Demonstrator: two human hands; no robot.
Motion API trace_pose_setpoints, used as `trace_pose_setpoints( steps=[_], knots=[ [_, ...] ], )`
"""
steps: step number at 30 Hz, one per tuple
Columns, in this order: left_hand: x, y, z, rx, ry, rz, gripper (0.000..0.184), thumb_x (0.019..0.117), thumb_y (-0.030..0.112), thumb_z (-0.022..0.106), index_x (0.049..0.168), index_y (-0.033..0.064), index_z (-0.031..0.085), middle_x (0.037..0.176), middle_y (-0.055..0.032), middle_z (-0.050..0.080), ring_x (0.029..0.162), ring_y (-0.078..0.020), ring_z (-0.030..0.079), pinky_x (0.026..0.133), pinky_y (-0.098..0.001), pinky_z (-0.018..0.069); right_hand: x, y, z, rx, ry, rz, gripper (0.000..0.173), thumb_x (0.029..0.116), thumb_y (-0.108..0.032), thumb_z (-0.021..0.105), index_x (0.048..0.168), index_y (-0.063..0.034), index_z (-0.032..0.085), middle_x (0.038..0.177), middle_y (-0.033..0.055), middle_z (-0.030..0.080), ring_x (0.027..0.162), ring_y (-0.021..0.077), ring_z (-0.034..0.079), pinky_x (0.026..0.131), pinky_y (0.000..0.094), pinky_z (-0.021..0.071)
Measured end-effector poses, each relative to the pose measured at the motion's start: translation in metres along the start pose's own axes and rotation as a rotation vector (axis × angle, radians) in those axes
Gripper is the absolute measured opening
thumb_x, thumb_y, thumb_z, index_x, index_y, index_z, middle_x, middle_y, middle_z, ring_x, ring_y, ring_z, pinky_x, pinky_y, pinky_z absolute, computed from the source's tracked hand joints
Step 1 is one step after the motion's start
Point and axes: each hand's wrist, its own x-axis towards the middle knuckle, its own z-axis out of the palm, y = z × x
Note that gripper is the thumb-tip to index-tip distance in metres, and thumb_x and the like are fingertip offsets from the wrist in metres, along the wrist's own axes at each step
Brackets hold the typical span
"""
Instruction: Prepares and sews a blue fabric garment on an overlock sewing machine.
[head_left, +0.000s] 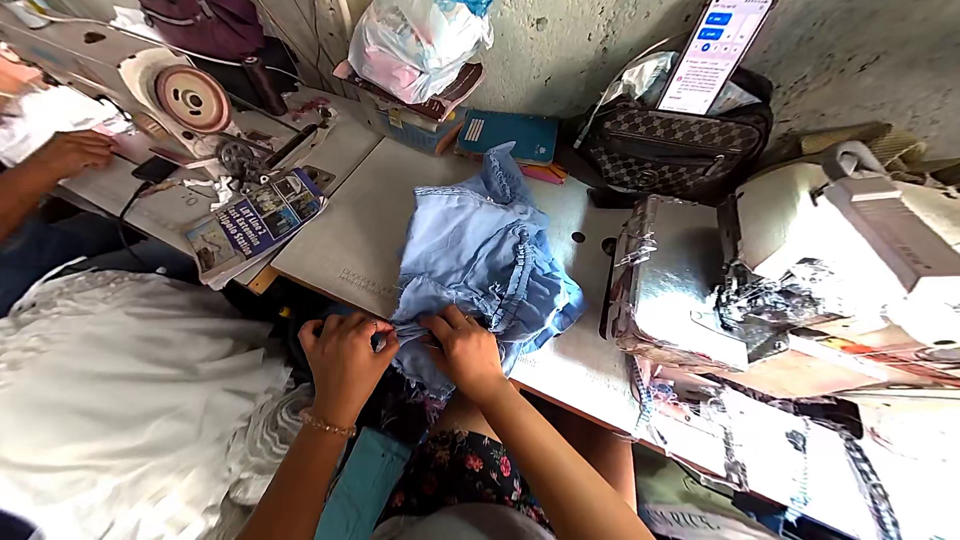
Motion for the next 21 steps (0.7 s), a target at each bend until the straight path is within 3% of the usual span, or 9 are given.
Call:
trace_pose_setpoints(
  steps=[9,17,21],
  knots=[
    [0.004,0.009,0.004,0.086,0.039,0.005,0.020,0.0807,0.028,0.073,0.075,0.0096,0.074,0.076,-0.0092,0.072,0.080,-0.0333,0.069,0.096,-0.0643,0.0361,0.000,-0.001,0.000,-0.005,-0.001,0.001,0.018,0.0874,-0.019,0.074,0.102,-0.0095,0.079,0.099,0.0141,0.073,0.083,0.0331,0.073,0.061,0.0454,0.0588],
    [0.002,0.000,0.011,-0.056,0.054,-0.016,0.017,0.0808,0.028,0.070,0.075,0.0114,0.073,0.078,-0.0068,0.072,0.080,-0.0308,0.067,0.091,-0.0618,0.0364,0.000,0.000,0.001,-0.007,-0.002,-0.001,0.018,0.0875,-0.019,0.075,0.102,-0.0095,0.079,0.098,0.0142,0.072,0.080,0.0333,0.072,0.060,0.0454,0.0584],
    [0.001,-0.008,0.013,-0.159,0.012,-0.050,0.018,0.0840,0.027,0.068,0.082,0.0101,0.074,0.083,-0.0073,0.073,0.083,-0.0302,0.067,0.090,-0.0623,0.0364,0.000,0.000,0.001,-0.005,0.008,-0.010,0.018,0.0875,-0.019,0.074,0.102,-0.0095,0.079,0.097,0.0140,0.072,0.080,0.0331,0.072,0.060,0.0448,0.0583]
  ],
)
